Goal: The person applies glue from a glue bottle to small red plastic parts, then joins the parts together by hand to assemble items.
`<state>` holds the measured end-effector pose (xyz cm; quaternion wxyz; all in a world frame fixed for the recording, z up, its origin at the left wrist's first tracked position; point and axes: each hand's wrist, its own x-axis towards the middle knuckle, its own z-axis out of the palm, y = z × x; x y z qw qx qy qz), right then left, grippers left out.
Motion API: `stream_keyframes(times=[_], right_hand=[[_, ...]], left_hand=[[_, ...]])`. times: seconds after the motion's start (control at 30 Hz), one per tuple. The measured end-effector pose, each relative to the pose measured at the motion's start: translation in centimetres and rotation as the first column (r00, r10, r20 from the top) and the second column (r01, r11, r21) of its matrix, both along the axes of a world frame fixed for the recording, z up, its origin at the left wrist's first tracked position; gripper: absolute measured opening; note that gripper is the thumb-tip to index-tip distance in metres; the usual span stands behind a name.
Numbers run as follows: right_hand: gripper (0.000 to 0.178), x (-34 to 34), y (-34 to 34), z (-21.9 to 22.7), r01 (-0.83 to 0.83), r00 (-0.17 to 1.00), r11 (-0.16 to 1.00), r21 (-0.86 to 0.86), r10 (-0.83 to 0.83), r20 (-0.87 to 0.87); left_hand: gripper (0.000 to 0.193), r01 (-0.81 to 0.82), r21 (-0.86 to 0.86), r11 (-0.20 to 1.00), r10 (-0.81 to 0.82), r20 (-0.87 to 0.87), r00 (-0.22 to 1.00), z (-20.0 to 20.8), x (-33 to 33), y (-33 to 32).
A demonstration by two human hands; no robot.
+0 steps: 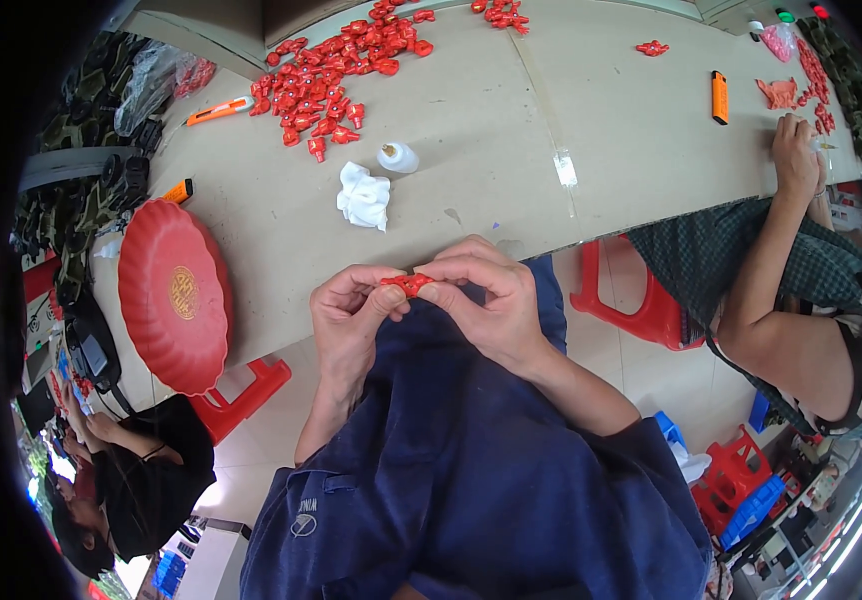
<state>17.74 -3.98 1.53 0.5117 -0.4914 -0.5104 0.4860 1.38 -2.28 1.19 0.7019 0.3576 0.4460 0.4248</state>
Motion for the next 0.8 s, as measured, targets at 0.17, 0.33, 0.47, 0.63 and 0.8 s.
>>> stream_keyframes(times=[0.17,0.33,0.47,0.63,0.8], right_hand=[[0.015,-0.1,0.0,-0.1,0.006,1.0,1.0,0.011,-0.006,0.004],[0.014,0.1,0.1,-0.2,0.014,0.999,1.0,0.018,-0.014,0.034],[0.013,0.2,0.1,0.0,0.009,1.0,1.0,-0.006,-0.009,0.03],[0.013,1.7,0.9,1.0,-0.032,0.999,0.993,-0.115,0.033,0.008],[0.013,7.3,6.9,2.5,0.095,0.99,0.989,-0.113,-0.082,0.11]], left_hand=[[0.012,-0.001,0.003,1.0,0.001,-0.003,1.0,0.1,0.0,0.1],[0.012,-0.008,-0.011,1.0,0.007,-0.019,1.0,0.0,0.1,0.0],[0.012,0.002,0.0,1.0,-0.001,-0.025,1.0,0.0,0.2,0.0],[0.016,0.04,-0.045,0.998,-0.041,-0.019,0.999,-0.3,0.7,0.3],[0.022,0.066,-0.078,0.995,-0.066,-0.006,0.998,0.9,0.1,1.2]])
